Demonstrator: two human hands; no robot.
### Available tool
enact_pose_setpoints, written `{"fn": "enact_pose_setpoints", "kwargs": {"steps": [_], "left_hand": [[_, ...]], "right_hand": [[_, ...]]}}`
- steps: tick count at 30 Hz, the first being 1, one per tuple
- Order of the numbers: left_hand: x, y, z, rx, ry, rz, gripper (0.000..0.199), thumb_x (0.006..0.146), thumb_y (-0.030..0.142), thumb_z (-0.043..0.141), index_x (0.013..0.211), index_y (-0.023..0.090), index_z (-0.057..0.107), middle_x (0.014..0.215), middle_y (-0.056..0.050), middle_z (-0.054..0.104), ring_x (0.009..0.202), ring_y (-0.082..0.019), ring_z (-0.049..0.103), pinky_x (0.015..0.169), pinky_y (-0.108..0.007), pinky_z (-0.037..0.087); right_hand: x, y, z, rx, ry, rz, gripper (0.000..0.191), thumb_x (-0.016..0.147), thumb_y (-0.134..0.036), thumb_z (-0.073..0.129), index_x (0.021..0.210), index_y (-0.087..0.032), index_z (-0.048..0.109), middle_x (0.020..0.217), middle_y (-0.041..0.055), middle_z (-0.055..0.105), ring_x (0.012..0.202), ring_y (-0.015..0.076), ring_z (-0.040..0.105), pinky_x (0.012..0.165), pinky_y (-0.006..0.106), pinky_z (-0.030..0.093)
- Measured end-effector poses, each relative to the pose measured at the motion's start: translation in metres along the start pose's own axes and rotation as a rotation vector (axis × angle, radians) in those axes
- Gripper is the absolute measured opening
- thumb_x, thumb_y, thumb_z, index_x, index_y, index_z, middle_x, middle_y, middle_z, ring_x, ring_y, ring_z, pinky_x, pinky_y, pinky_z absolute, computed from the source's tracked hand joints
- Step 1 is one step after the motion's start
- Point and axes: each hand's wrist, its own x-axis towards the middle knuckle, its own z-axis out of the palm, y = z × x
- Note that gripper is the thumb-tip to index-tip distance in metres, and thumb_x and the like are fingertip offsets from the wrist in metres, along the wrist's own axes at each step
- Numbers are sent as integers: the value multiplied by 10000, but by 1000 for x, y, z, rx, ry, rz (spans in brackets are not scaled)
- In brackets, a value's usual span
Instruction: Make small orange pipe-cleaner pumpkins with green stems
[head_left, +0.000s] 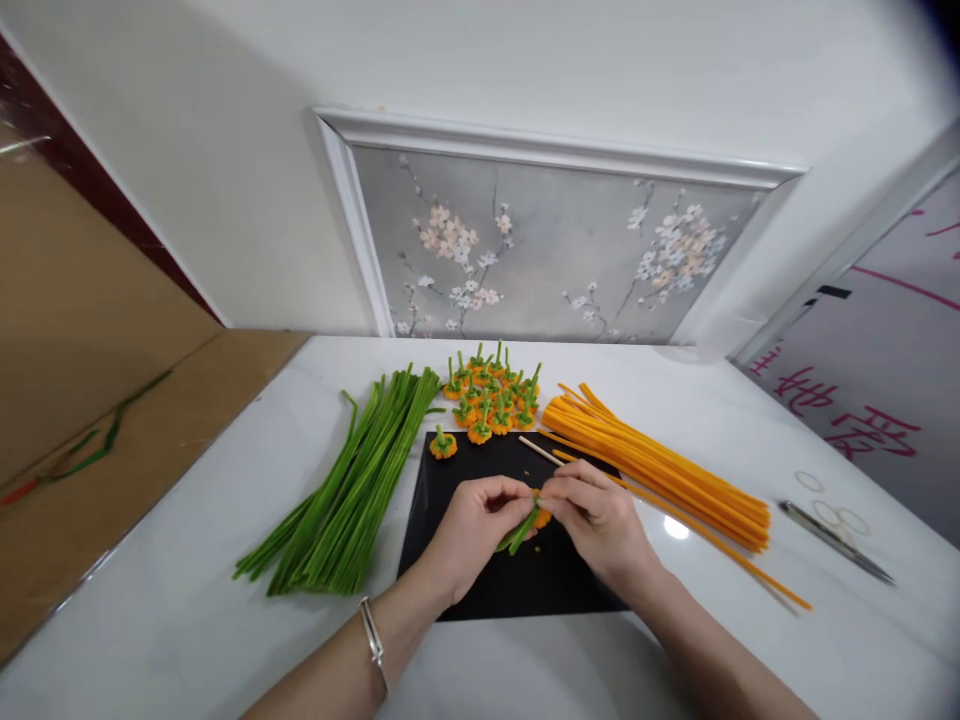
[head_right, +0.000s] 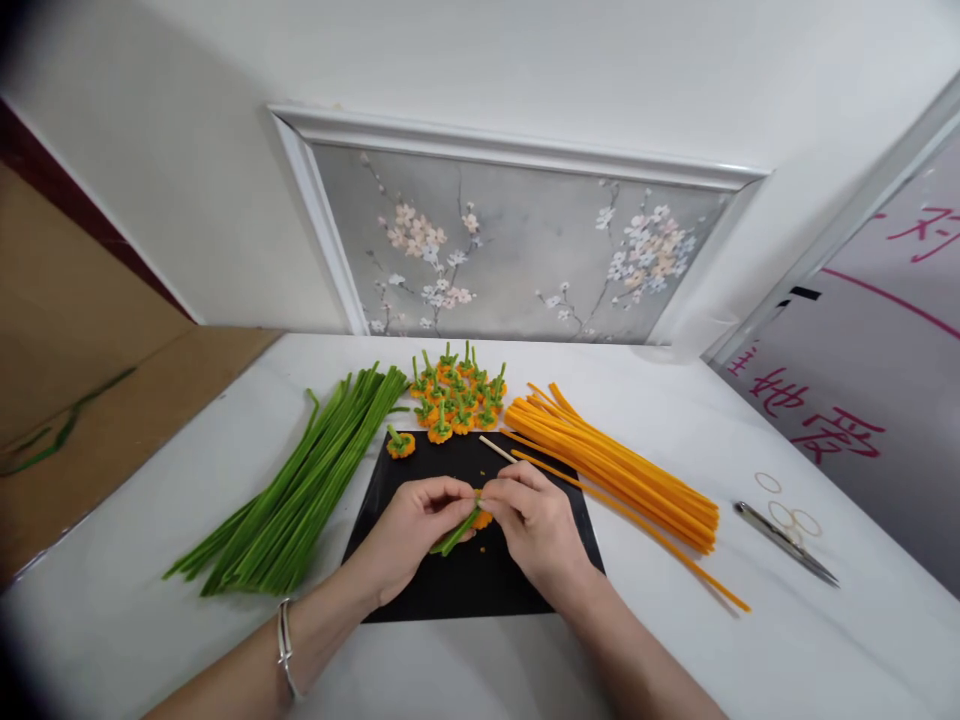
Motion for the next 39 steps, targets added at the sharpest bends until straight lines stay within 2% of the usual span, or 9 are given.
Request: {"fn": "enact_pose_setpoints", "kwargs": {"steps": [3,6,8,12,16,21,28,34,39], "left_hand": [[2,3,-2,-83,-93,-124,287,607,359,828,710,122,705,684,-9,623,617,-95,571,649,-239,497],[3,2,-4,-108,-80,-117,270,617,333,823,744,126,706,719,-23,646,647,-112,592,670,-248,497],[4,0,-4,-6,-26,13,214,689,320,765,766,129,707,722,-34,657,653,-130,595,658,-255,491],[5,-3,-6,384,84,407,107,804,231,628,774,177,716,832,-50,687,790,-179,624,753,-287,494],[3,-4,-8,610,104,654,180,855,167,551,854,222,722,948,-55,677,886,-185,633,826,-290,492],[3,-8,-8,698,77,731,211,879,143,517,911,228,707,989,-64,661,905,-186,634,840,-297,500],[5,-10,-11,630,116,605,159,834,155,573,879,216,713,968,-56,682,910,-195,637,833,-294,499],[11,-11,-13,313,62,295,139,753,243,668,854,170,729,850,-52,717,785,-189,642,743,-284,508],[11,-8,-14,101,-22,51,234,704,316,741,864,144,737,792,-50,708,702,-146,616,694,-246,491]], "right_hand": [[3,5,-6,-87,-54,-186,272,919,-204,471,792,-218,711,844,70,639,767,162,622,678,278,522],[7,7,-9,-67,-83,-173,220,906,-226,489,836,-218,698,873,70,662,802,170,636,715,295,528],[7,6,-8,38,-71,14,142,878,-281,540,901,-203,657,828,51,660,728,161,639,653,279,531],[5,0,-3,330,-169,404,292,890,-457,501,826,-177,556,574,-40,560,432,94,521,444,208,435],[5,-3,3,396,-222,479,401,909,-525,437,711,-181,495,497,-56,514,384,77,486,413,180,386],[7,-3,7,349,-209,487,295,898,-419,486,727,-180,505,507,-66,499,387,72,467,413,175,365],[10,-9,5,89,-190,276,169,887,-166,459,749,-180,555,571,-45,535,524,99,519,540,203,395],[12,-4,6,-245,-134,-99,221,904,-86,421,834,-182,607,789,37,614,704,144,572,624,232,415],[14,3,8,-304,-82,-328,273,915,-73,381,886,-183,629,884,80,617,796,175,571,684,261,456]]}}
